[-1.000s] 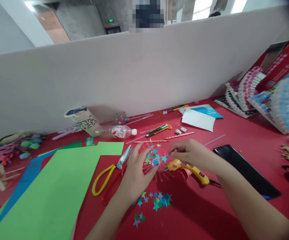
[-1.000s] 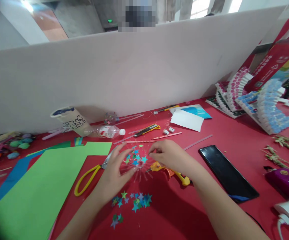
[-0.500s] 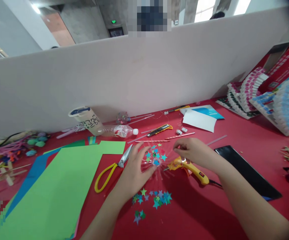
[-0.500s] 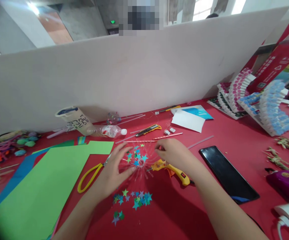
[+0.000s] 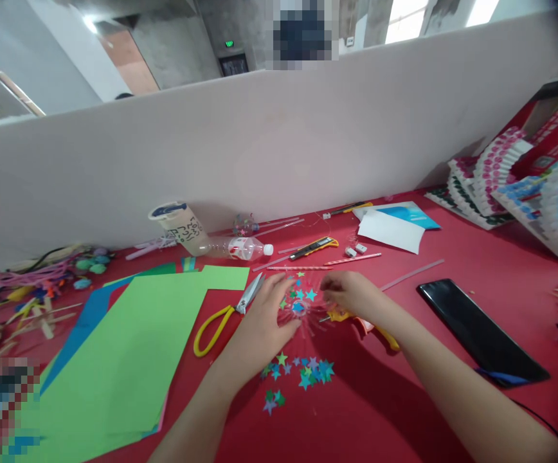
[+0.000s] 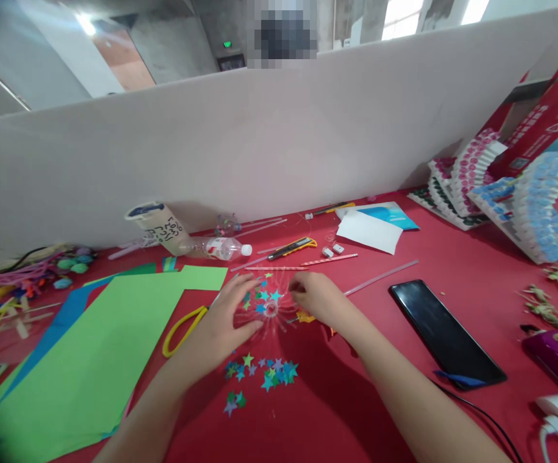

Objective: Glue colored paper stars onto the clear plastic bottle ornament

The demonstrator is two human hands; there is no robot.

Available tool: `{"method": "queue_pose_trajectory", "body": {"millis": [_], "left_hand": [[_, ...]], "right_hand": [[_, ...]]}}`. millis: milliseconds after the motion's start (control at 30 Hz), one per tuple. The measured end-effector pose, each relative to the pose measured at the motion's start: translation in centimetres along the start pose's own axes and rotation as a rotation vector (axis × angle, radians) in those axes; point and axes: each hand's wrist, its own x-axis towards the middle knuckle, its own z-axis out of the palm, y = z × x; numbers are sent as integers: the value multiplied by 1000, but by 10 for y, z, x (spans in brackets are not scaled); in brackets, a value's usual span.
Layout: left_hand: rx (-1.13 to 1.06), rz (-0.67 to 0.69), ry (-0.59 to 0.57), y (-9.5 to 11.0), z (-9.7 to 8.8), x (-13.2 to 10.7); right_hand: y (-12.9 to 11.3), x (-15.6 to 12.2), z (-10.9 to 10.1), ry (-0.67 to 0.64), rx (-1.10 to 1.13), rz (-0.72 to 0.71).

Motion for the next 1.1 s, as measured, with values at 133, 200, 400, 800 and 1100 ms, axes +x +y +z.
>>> {"method": "queue_pose_trajectory", "body": {"millis": [133, 200, 400, 800, 1100], "left_hand": [[1, 26, 7, 1, -5, -1], [0, 20, 31, 2, -11, 0], [-40, -67, 146, 4, -32, 0], [47, -94, 234, 23, -40, -10], [-151, -159, 170, -19, -17, -52]], "right_hand": [[-3, -3, -5, 20, -31, 0], [-6, -6, -13, 48, -55, 8], [-14, -16, -39, 148, -123, 22], [-46, -47, -52, 234, -244, -59], [-29, -84, 0, 51, -252, -232]]}}
